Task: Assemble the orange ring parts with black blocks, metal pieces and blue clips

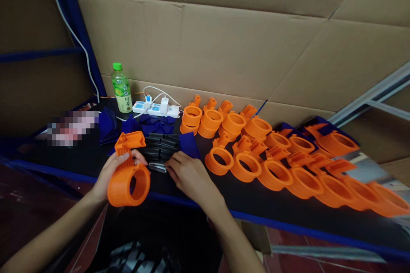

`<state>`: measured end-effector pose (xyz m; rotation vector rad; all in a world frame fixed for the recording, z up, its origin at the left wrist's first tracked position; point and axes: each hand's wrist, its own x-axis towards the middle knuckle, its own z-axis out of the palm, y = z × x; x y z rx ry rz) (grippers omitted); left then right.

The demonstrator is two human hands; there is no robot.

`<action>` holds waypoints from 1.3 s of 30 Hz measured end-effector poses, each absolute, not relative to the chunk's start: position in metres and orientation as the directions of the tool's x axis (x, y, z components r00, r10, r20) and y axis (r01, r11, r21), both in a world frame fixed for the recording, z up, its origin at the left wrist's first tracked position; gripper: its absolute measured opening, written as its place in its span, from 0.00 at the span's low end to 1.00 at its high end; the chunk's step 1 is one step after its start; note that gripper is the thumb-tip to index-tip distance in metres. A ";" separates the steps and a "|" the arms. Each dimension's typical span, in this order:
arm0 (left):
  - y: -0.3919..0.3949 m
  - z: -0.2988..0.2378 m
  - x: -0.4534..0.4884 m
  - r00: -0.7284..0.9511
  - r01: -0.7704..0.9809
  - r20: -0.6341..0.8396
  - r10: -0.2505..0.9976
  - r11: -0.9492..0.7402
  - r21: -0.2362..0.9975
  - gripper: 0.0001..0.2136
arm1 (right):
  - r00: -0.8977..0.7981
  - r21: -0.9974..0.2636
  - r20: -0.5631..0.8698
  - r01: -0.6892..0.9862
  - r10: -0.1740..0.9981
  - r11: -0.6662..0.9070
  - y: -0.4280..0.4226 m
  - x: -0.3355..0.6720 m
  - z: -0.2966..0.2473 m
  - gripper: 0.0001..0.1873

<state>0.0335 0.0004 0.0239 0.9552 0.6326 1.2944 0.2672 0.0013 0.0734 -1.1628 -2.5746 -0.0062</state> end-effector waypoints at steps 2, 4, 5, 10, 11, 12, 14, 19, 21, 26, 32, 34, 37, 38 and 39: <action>0.000 0.024 0.033 0.195 -0.504 0.120 0.973 -0.006 0.863 0.13 | -0.610 -0.144 0.297 0.731 0.734 0.667 0.001 0.268 0.073 0.08; -0.001 0.025 0.033 0.198 -0.504 0.122 0.973 -0.006 0.864 0.13 | -0.604 -0.166 0.300 0.729 0.738 0.664 0.002 0.268 0.073 0.08; -0.001 0.025 0.034 0.200 -0.506 0.122 0.972 -0.004 0.863 0.13 | -0.600 -0.178 0.300 0.728 0.741 0.662 0.002 0.268 0.073 0.08; 0.000 0.023 0.034 0.200 -0.508 0.120 0.972 -0.002 0.862 0.14 | -0.522 -0.315 0.353 0.715 0.776 0.624 0.002 0.272 0.076 0.08; 0.001 0.023 0.034 0.203 -0.507 0.116 0.972 0.003 0.862 0.14 | -0.489 -0.370 0.379 0.698 0.786 0.613 0.002 0.273 0.078 0.08; 0.002 0.022 0.033 0.208 -0.505 0.111 0.972 0.009 0.863 0.14 | -0.448 -0.432 0.405 0.674 0.797 0.599 0.001 0.275 0.081 0.08; 0.003 0.020 0.032 0.236 -0.488 0.106 0.966 0.024 0.872 0.16 | -0.345 -0.556 0.455 0.611 0.821 0.564 0.000 0.280 0.087 0.07; 0.002 0.019 0.031 0.364 -0.390 0.130 0.922 0.024 0.921 0.21 | -0.176 -0.785 0.398 0.444 0.900 0.433 -0.006 0.285 0.098 0.11; 0.002 0.019 0.031 0.378 -0.351 0.141 0.915 0.001 0.936 0.21 | -0.164 -0.838 0.345 0.389 0.924 0.382 -0.008 0.284 0.099 0.12; 0.001 0.020 0.030 0.395 -0.288 0.153 0.906 -0.036 0.957 0.23 | -0.185 -0.885 0.278 0.331 0.943 0.326 -0.006 0.280 0.095 0.11; -0.002 0.021 0.033 0.367 -0.250 0.173 0.914 -0.082 0.965 0.21 | -0.166 -0.873 0.272 0.373 0.948 0.316 -0.008 0.277 0.096 0.10; -0.003 0.021 0.034 0.357 -0.248 0.181 0.916 -0.094 0.964 0.19 | -0.171 -0.868 0.267 0.385 0.948 0.314 -0.010 0.276 0.098 0.10; -0.003 0.020 0.035 0.353 -0.259 0.176 0.919 -0.085 0.962 0.15 | -0.190 -0.858 0.258 0.406 0.947 0.315 -0.011 0.274 0.098 0.11; -0.003 0.020 0.035 0.350 -0.257 0.169 0.922 -0.079 0.963 0.15 | -0.197 -0.855 0.257 0.411 0.946 0.318 -0.011 0.274 0.098 0.11; -0.003 0.020 0.035 0.343 -0.250 0.162 0.925 -0.076 0.965 0.15 | -0.203 -0.851 0.256 0.416 0.945 0.320 -0.011 0.275 0.098 0.11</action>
